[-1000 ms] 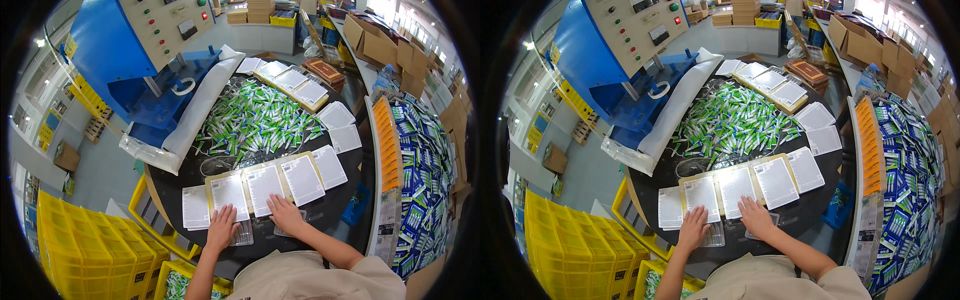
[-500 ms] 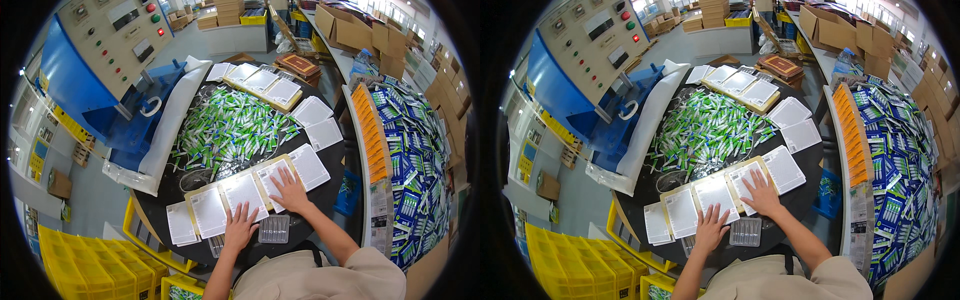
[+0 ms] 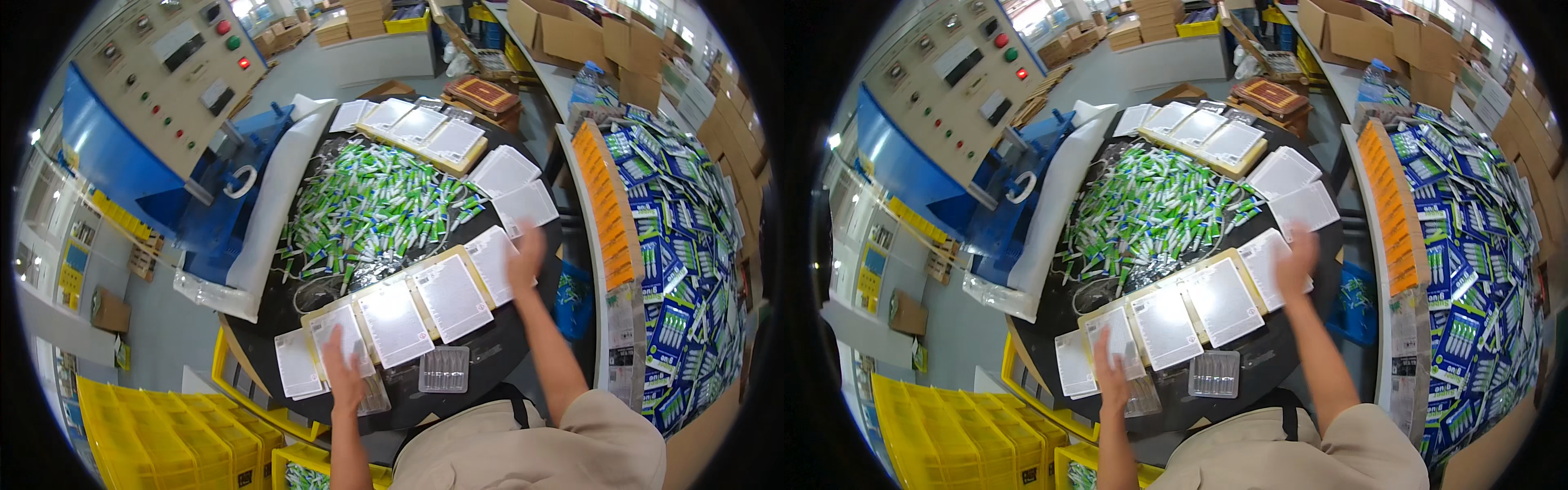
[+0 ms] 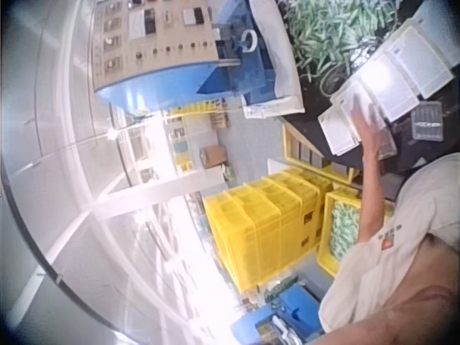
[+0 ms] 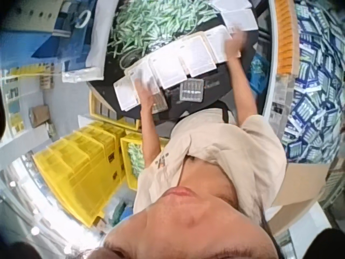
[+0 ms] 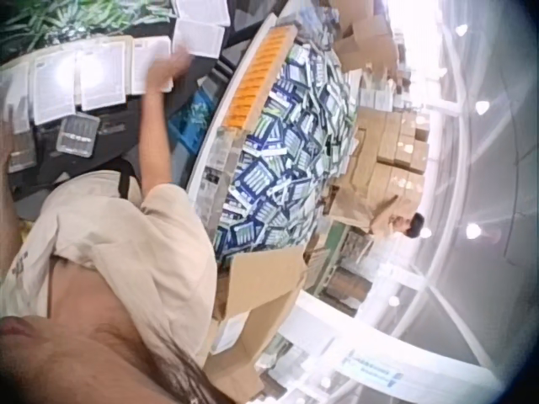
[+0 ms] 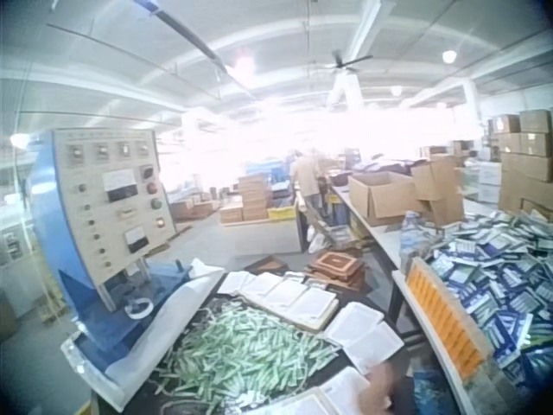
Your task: The person picks green cylindrical batteries from a pile on the table and places them into a plastic tray with multiple compartments. The person then closes the tray with a white cover and sets it aside. The person repeats this process with additional batteries and trays.
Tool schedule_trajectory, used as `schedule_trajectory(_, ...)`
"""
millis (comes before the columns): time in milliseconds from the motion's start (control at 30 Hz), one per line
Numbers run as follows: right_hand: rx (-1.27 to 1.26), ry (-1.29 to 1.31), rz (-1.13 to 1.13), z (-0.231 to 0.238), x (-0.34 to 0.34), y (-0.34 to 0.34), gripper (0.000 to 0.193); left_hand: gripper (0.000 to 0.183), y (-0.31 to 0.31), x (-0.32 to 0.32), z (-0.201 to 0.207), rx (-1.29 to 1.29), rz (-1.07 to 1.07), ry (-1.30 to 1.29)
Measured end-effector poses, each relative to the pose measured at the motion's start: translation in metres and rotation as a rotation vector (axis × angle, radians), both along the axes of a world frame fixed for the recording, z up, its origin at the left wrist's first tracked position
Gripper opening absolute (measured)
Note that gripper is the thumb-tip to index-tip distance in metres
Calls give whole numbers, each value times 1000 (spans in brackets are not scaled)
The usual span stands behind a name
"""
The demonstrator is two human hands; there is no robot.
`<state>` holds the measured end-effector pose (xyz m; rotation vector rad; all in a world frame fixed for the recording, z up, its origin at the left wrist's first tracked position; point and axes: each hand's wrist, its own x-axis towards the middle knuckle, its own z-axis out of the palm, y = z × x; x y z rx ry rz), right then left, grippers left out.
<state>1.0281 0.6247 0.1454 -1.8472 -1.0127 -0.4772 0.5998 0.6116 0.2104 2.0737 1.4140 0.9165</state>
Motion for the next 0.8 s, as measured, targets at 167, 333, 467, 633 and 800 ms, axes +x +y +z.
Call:
schedule_trajectory(167, -238, 852, -437, -114, 161, -22, 46, 50, -46, -96, -21, -27, 695, -720)
schedule_trajectory(333, 67, 1175, -240, -165, 183, -54, 40, 51, -132, -166, -93, -341, 1042, -1004)
schedule_trajectory(467, 206, 1436, -218, -137, 135, -86, 25, 58, -181, -201, -163, -461, 1100, -1167)
schedule_trajectory(633, 96, 1574, -237, -110, -8, -170, 8, 77, -223, -199, -213, -759, 1151, -1210)
schedule_trajectory(800, -1161, 1481, 847, -5, -82, -225, 21, 71, -218, -132, -179, -949, 1195, -1343)
